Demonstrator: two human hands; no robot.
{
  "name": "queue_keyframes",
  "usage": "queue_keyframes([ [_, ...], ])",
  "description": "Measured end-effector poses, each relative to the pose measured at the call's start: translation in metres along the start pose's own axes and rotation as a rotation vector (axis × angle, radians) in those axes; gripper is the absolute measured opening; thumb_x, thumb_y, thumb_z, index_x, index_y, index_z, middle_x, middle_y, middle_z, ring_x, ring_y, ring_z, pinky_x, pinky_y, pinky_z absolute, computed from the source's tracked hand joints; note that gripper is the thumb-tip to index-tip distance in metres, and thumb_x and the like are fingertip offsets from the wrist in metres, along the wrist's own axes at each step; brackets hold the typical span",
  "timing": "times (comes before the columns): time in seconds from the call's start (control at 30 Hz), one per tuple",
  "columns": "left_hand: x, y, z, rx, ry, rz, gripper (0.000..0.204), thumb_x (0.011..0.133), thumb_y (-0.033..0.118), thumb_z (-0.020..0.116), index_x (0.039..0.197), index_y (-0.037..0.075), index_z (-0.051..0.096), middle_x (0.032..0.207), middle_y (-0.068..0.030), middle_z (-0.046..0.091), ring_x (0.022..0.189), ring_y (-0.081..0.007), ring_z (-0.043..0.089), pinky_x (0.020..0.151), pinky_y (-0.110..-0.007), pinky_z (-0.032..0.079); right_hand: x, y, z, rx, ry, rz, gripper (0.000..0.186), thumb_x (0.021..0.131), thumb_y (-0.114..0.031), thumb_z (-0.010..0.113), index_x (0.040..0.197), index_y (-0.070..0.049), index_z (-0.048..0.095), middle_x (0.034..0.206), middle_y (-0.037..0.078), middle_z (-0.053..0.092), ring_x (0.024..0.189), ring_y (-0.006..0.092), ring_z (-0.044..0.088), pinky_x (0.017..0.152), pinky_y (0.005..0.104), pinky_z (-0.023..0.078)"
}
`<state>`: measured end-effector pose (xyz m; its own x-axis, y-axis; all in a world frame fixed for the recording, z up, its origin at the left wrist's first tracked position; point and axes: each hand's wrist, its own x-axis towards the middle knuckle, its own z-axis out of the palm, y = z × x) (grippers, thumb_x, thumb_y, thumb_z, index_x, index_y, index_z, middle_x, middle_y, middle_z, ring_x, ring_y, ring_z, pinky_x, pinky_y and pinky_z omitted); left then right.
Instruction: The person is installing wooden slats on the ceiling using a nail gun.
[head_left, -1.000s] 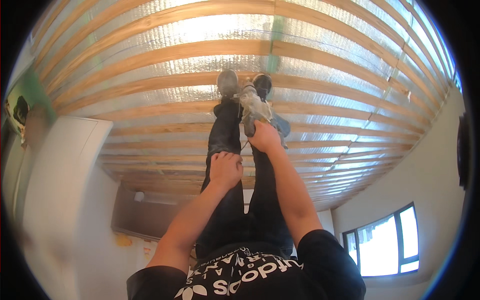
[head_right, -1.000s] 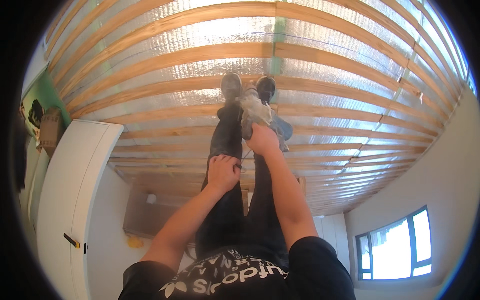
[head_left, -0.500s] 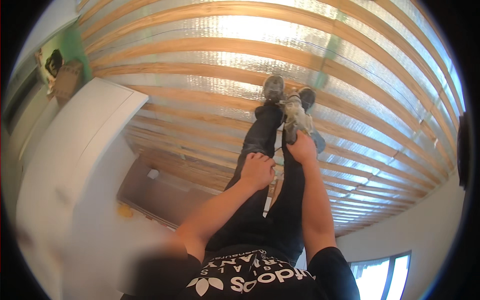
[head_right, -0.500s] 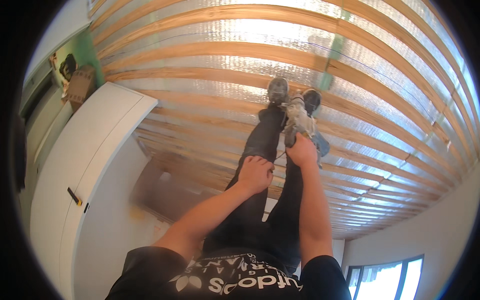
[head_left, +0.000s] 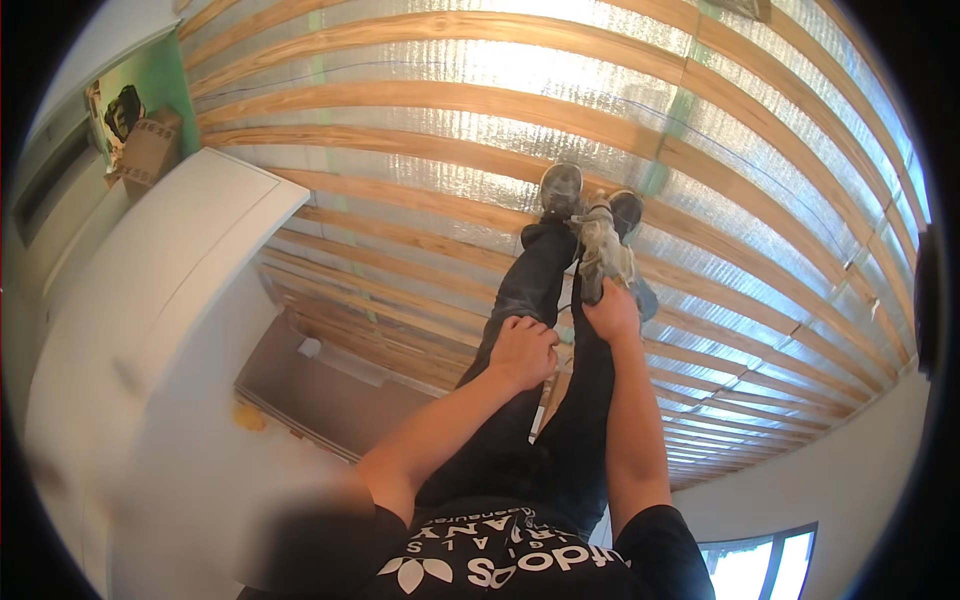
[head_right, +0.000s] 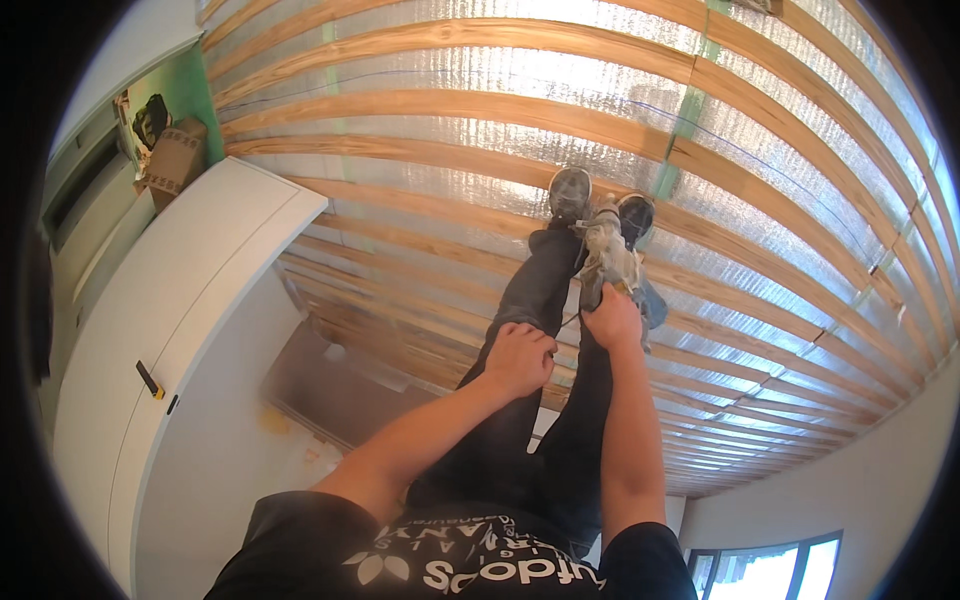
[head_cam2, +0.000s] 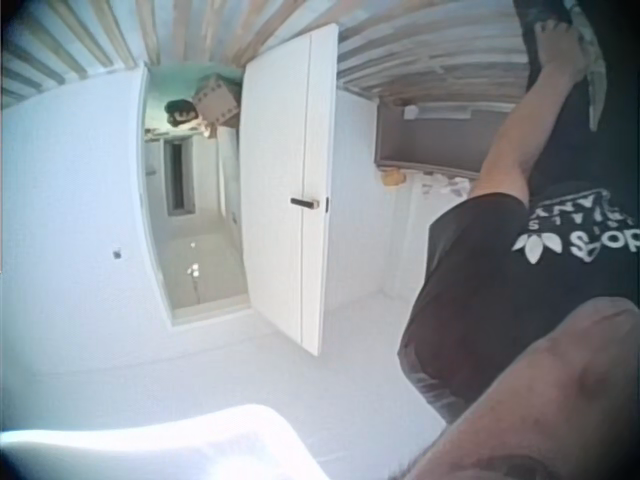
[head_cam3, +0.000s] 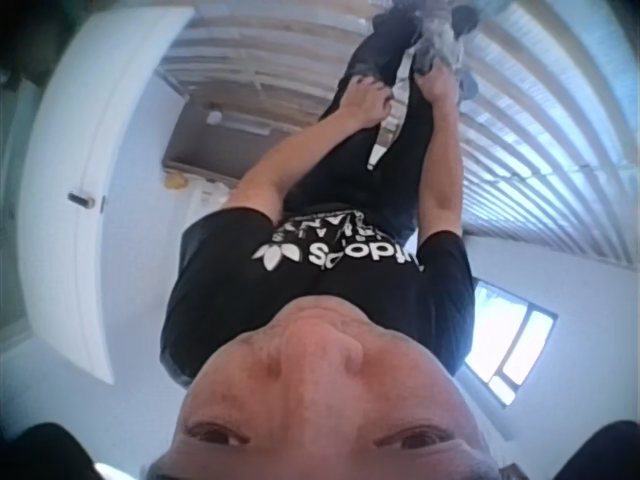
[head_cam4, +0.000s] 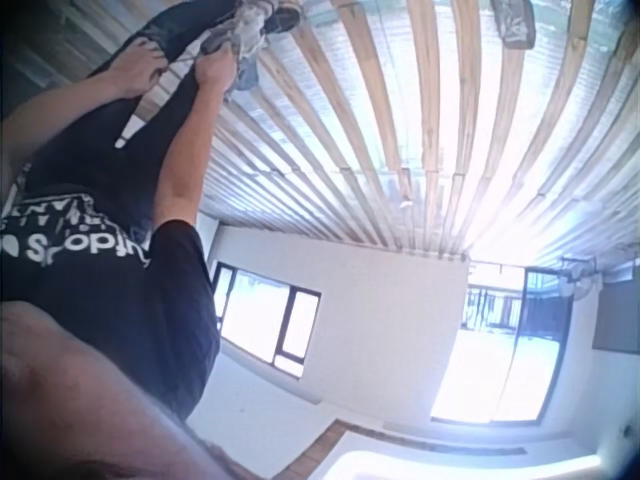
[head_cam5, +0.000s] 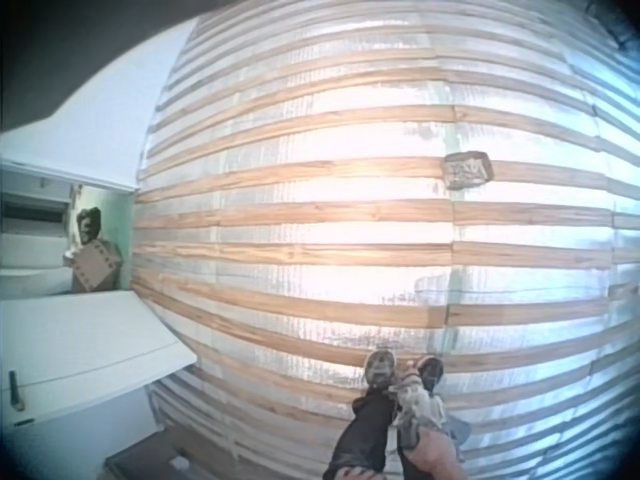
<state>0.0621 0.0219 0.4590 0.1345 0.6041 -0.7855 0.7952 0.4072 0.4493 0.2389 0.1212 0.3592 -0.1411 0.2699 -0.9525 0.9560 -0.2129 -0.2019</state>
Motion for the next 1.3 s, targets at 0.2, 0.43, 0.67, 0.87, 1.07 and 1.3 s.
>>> queue_keyframes([
  [0.2,-0.003,-0.003,-0.001,0.010,0.000,-0.008,0.015,0.088,0.019,0.069,0.098,0.015,0.079,0.107,-0.0029,0.078,0.116,-0.0234,0.068,0.109,-0.046,0.043,0.005,0.001,0.001,0.013,0.012,-0.016,0.047,0.084,-0.033,0.084,0.114,-0.003,0.066,0.111,0.028,0.076,0.112,0.0476,0.071,0.098,0.0560,0.057],
  [0.43,-0.004,-0.004,0.001,0.020,-0.031,-0.017,0.016,0.089,0.020,0.068,0.099,0.014,0.080,0.107,-0.0026,0.078,0.116,-0.0231,0.067,0.110,-0.046,0.043,0.002,0.000,0.006,0.060,0.069,-0.038,0.047,0.081,-0.028,0.083,0.119,-0.003,0.070,0.109,0.030,0.075,0.108,0.0510,0.069,0.095,0.0580,0.056],
  [0.67,-0.004,-0.002,0.000,0.037,-0.041,-0.015,0.016,0.089,0.021,0.068,0.099,0.015,0.080,0.106,-0.0024,0.078,0.116,-0.0232,0.067,0.111,-0.046,0.043,0.001,0.001,0.005,0.027,0.037,-0.001,0.047,0.083,-0.032,0.084,0.118,-0.004,0.068,0.112,0.028,0.076,0.111,0.0476,0.071,0.097,0.0568,0.056],
  [0.87,0.000,-0.004,0.004,0.038,-0.012,0.002,0.014,0.087,0.020,0.069,0.097,0.016,0.078,0.106,-0.0037,0.078,0.115,-0.0257,0.067,0.107,-0.047,0.044,0.006,0.004,-0.001,0.004,0.007,-0.014,0.048,0.085,-0.034,0.079,0.120,-0.005,0.067,0.112,0.027,0.077,0.112,0.0464,0.072,0.098,0.0556,0.057],
  [1.07,-0.003,-0.005,0.005,-0.003,-0.005,0.027,0.015,0.089,0.019,0.068,0.098,0.015,0.078,0.103,-0.0043,0.077,0.112,-0.0257,0.067,0.106,-0.048,0.044,0.003,0.004,-0.002,0.047,0.010,-0.021,0.047,0.085,-0.035,0.077,0.120,-0.004,0.068,0.111,0.027,0.077,0.111,0.0469,0.072,0.098,0.0552,0.057],
  [1.3,-0.001,-0.005,0.007,0.005,0.053,0.046,0.010,0.086,0.015,0.067,0.090,0.016,0.076,0.096,-0.0029,0.077,0.106,-0.0263,0.068,0.101,-0.046,0.046,0.004,0.007,0.001,0.073,-0.014,-0.024,0.040,0.087,-0.032,0.074,0.117,-0.005,0.070,0.110,0.026,0.077,0.110,0.0452,0.072,0.097,0.0538,0.058],
])
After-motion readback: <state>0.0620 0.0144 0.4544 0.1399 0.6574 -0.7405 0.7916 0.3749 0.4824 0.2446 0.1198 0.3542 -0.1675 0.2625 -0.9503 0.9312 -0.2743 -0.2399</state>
